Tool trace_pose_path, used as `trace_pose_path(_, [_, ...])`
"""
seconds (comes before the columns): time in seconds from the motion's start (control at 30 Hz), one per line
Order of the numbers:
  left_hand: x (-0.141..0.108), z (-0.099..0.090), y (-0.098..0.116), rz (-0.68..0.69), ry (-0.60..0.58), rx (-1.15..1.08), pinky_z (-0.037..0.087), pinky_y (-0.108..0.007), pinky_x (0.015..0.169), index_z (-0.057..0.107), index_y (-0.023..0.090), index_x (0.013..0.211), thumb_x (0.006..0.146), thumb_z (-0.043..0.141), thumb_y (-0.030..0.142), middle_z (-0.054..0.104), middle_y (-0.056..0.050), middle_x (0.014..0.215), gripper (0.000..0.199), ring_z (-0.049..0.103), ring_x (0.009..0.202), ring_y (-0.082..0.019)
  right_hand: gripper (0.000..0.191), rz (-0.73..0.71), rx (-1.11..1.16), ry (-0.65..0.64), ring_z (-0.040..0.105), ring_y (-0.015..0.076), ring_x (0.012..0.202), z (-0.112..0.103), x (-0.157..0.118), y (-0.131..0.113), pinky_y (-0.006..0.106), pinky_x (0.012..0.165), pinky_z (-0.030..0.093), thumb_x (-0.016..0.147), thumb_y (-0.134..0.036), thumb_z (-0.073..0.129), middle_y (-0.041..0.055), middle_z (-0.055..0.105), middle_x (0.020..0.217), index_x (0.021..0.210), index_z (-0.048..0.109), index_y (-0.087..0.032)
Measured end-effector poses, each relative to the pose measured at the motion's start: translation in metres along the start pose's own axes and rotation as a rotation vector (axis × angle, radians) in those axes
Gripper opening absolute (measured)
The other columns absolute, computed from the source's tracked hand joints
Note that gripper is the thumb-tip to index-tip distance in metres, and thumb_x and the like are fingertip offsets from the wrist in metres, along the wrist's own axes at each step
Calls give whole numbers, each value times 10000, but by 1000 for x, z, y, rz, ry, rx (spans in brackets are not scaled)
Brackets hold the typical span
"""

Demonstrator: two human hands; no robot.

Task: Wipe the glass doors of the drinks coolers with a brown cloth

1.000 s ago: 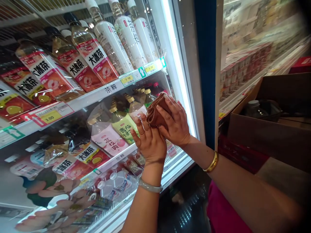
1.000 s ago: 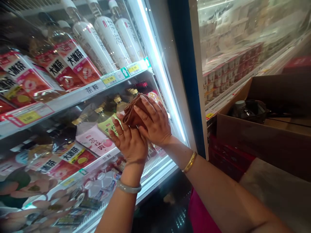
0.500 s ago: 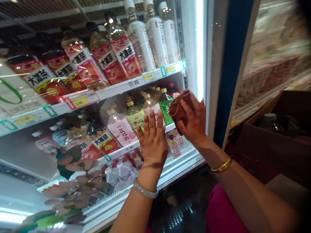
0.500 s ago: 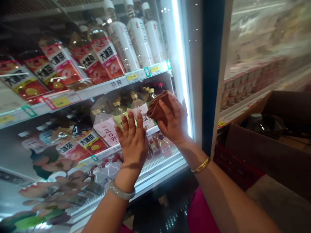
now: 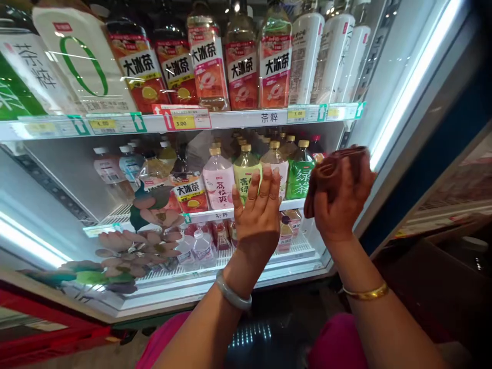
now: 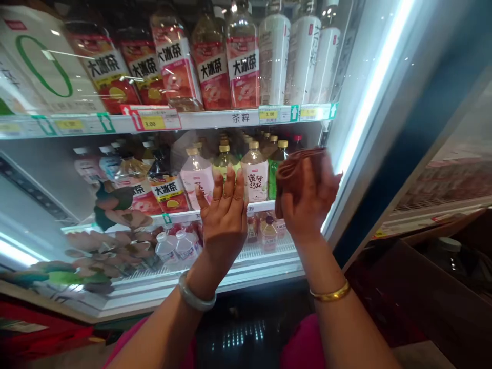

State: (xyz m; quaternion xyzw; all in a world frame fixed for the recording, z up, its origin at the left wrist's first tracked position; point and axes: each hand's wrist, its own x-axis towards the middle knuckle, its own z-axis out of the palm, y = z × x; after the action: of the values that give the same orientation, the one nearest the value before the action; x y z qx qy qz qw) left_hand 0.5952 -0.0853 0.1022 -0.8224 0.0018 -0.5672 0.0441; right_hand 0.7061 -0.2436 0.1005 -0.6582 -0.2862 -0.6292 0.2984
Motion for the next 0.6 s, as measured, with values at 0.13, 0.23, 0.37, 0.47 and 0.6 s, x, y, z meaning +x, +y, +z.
trace_pose_path(0.13, [2,-8,-11,-37,-6,5,-109,-464,1320,176,182,1654,1024,471,231,257,-74,1683,697,-5,1612,-174,724,71,-25,38,265,393,1556,6,5,-25,653,1225,264,952,-448,495,192,246,1680,1602,334,-172])
trace_pose_path(0.23, [5,-16,-24,-85,40,20,-131,-491,1310,124,190,1661,1021,481,246,224,-74,1691,735,-51,1608,-183,706,-76,-16,-37,285,369,1553,9,-2,-51,629,1229,287,952,-423,500,167,271,1674,1600,334,-197])
trace_pose_path(0.37, [5,-21,-43,-76,66,59,-143,-509,1305,138,217,1660,1031,462,250,238,-62,1689,709,-77,1602,-184,691,-207,-5,-97,362,376,1513,6,-5,-33,668,1237,229,927,-454,534,145,339,1643,1571,397,-241])
trace_pose_path(0.47, [0,-20,-51,-53,73,68,-81,-459,1328,157,218,1659,1033,462,266,274,-57,1683,698,-52,1606,-162,749,-70,6,-12,310,404,1535,8,0,-12,669,1234,216,895,-442,567,161,277,1673,1586,380,-223])
trace_pose_path(0.6, [-4,-17,-56,-14,101,101,-42,-425,1338,250,185,1641,1026,450,247,310,-54,1677,650,-31,1611,-157,780,-27,38,25,242,395,1565,17,-2,-48,634,1232,257,902,-429,573,186,233,1686,1603,343,-175])
